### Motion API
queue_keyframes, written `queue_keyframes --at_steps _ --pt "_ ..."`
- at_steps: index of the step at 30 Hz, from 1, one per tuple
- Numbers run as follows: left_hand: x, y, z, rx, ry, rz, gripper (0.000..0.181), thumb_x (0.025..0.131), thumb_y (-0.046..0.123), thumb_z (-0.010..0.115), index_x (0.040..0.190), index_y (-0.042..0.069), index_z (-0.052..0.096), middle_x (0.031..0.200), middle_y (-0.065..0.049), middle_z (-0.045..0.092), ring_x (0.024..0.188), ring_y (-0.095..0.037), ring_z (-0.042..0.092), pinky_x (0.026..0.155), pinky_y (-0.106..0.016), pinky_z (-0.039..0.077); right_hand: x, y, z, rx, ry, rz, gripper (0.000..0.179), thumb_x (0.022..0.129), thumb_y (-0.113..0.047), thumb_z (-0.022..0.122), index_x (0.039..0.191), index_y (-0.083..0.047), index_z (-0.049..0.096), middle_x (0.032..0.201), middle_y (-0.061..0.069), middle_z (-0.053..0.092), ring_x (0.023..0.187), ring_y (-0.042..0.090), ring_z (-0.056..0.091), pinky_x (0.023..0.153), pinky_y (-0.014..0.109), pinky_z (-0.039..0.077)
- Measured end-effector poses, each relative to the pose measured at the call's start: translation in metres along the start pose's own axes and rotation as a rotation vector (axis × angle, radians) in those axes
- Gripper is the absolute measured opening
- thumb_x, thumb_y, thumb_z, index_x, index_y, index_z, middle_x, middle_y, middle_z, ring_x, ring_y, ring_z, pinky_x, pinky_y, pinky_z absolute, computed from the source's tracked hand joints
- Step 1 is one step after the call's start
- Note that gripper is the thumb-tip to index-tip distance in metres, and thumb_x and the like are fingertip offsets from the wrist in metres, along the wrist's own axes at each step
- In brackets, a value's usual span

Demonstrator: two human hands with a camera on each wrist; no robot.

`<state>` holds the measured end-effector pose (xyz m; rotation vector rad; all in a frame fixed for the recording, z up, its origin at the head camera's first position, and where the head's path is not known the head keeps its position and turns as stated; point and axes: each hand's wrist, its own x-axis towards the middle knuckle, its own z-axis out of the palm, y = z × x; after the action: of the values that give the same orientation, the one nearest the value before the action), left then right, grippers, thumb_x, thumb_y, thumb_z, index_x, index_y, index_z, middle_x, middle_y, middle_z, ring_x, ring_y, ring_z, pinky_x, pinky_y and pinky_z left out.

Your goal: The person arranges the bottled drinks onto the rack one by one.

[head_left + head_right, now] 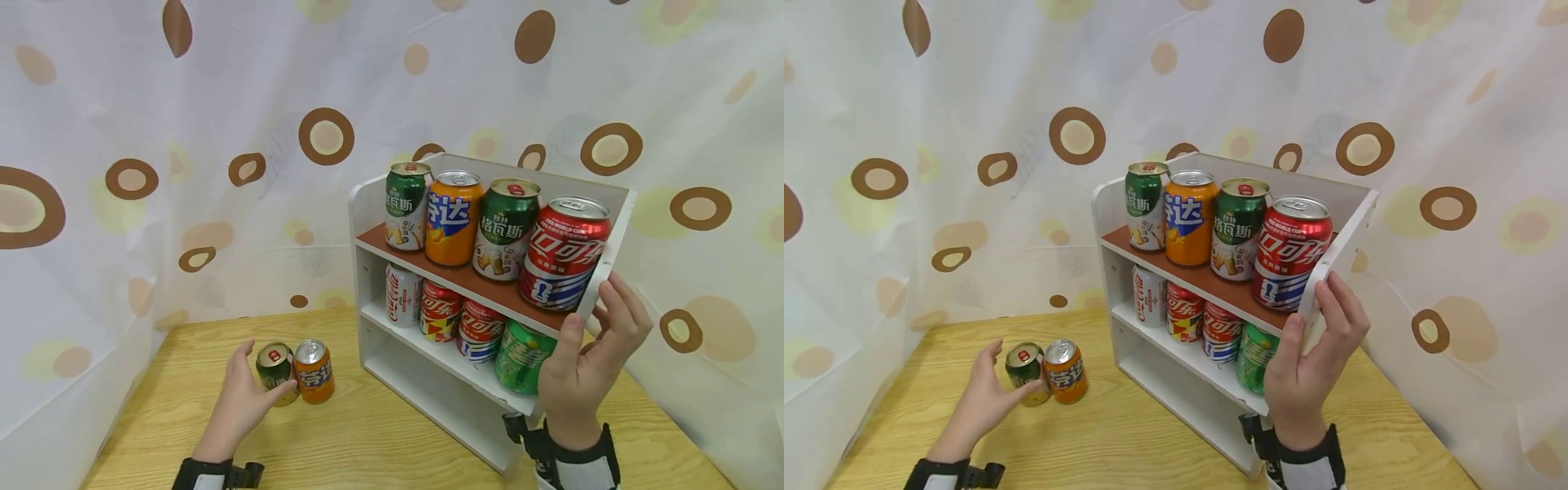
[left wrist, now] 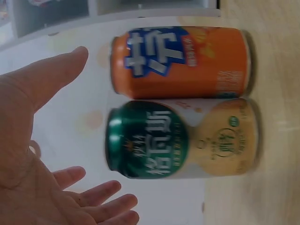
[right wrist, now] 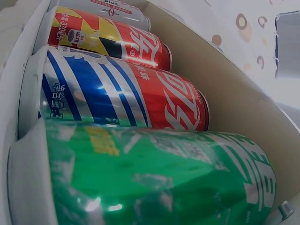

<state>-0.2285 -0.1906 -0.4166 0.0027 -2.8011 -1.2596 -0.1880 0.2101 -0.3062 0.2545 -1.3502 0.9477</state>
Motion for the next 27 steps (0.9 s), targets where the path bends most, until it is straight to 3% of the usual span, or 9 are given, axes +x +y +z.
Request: queue_keyframes --at_steps 14,27 --pt "0.011 -0.039 0.024 -0.107 -0.030 -0.035 0.106 0.094 0.028 0.078 0.157 -0.012 0.003 0.159 -0.041 0.019 0.145 -0.060 0.027 0.116 -0.071 0.029 -0.001 0.001 0.000 -0.002 0.002 -0.003 0.030 0.099 -0.004 0.045 0.124 0.012 0.046 0.140 0.014 0.047 0.132 0.025 0.041 0.103 0.023 0.038" --pt "0.017 -0.051 0.035 -0.112 -0.028 -0.035 0.100 0.093 0.026 0.078 0.155 -0.014 0.010 0.156 -0.042 0.028 0.146 -0.058 0.029 0.117 -0.071 0.026 -0.001 0.001 0.001 0.005 0.007 -0.005 0.030 0.098 -0.003 0.045 0.124 0.012 0.046 0.139 0.015 0.048 0.132 0.025 0.041 0.102 0.023 0.038"
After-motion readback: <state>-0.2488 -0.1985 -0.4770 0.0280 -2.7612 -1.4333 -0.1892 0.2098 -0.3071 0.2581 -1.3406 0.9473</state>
